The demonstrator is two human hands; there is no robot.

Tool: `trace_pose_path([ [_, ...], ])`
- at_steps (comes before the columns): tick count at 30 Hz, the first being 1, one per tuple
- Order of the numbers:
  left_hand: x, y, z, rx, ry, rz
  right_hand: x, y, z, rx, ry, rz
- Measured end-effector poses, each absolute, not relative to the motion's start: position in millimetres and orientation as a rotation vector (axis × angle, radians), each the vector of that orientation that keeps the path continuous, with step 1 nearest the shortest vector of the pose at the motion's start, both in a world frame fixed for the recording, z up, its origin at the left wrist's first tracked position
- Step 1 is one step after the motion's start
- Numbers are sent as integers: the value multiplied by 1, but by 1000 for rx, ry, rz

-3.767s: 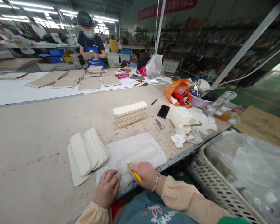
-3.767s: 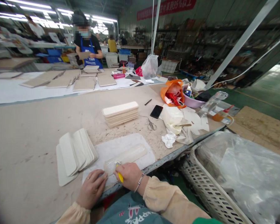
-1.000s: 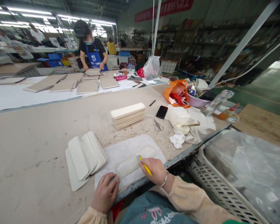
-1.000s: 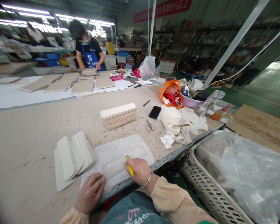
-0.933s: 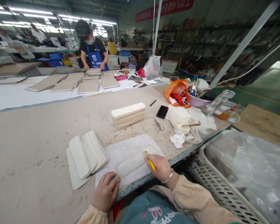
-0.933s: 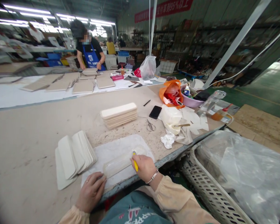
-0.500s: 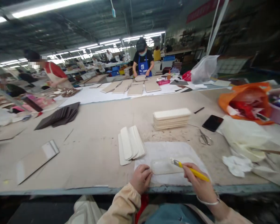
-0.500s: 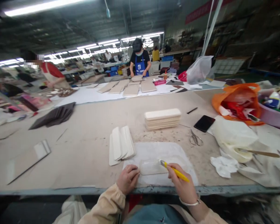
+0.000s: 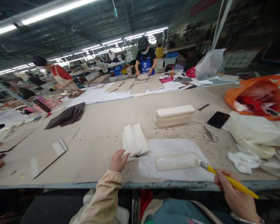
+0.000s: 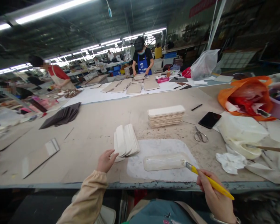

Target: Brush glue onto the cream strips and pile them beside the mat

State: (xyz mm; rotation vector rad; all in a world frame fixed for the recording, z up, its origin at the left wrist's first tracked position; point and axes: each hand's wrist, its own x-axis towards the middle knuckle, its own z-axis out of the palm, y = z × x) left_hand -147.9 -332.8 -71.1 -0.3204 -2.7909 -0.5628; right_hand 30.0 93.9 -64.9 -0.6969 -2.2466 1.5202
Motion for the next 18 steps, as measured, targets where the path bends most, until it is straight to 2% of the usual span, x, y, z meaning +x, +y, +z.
trace_pose_path([
  [8, -172, -293, -69, -275, -3010, -577, 38, 94, -66, -695, -2259, 1491],
  [18, -170, -285, -60, -160, -3120, -490, 40, 92, -63, -713, -2262, 1419],
])
